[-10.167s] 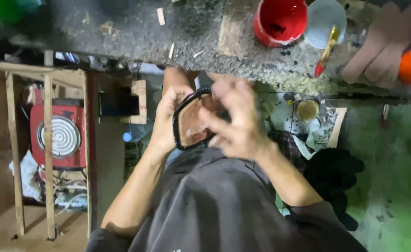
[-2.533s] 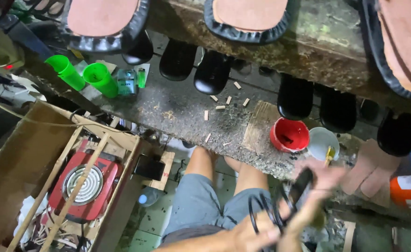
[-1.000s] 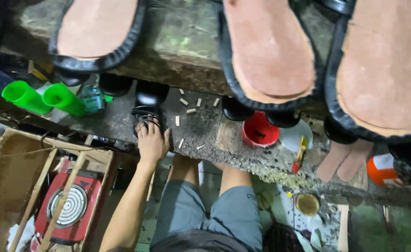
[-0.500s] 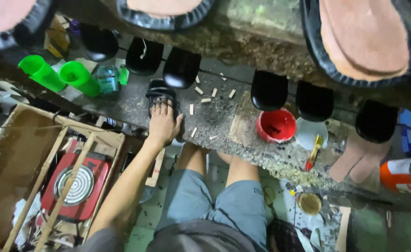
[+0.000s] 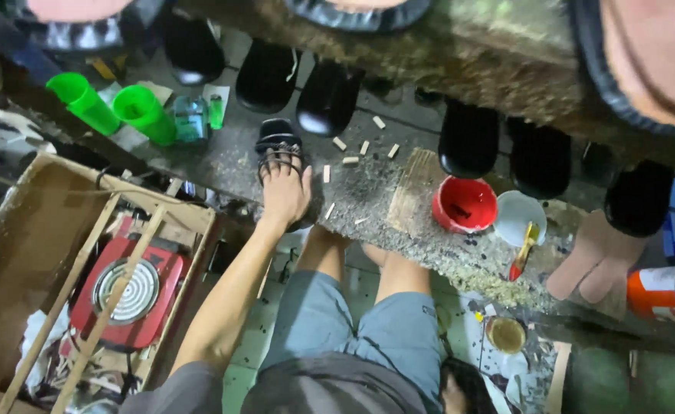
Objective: Assembling shoe straps by threading them through pre-cut slots in the sole and securing them manually.
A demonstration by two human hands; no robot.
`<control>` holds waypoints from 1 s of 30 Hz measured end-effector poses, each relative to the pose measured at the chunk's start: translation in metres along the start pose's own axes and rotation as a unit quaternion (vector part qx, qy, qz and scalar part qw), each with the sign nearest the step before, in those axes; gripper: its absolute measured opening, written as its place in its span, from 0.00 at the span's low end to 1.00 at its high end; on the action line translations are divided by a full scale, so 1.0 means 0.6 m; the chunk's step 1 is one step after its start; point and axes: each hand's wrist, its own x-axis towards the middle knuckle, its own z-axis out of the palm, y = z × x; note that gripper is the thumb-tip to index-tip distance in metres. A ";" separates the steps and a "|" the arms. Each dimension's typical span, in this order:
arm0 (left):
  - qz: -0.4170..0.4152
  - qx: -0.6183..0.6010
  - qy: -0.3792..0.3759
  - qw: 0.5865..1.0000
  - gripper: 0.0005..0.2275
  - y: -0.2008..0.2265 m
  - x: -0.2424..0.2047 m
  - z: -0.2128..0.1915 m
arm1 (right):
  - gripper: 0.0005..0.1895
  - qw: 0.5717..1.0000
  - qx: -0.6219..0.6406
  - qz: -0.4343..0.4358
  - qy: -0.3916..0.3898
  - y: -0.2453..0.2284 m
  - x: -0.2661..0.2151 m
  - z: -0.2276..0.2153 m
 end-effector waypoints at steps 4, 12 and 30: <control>-0.065 -0.465 -0.056 0.881 0.22 0.043 -0.064 -0.109 | 0.27 0.999 0.039 0.027 0.008 -0.072 0.153 0.104; -0.424 -0.869 -0.097 0.238 0.17 0.131 -0.223 -0.267 | 0.34 0.845 -0.366 -0.388 0.030 -0.363 -0.069 0.260; -0.351 -0.900 -0.183 0.183 0.19 0.137 -0.235 -0.182 | 0.13 0.561 -0.484 -0.641 -0.200 -0.559 0.172 0.435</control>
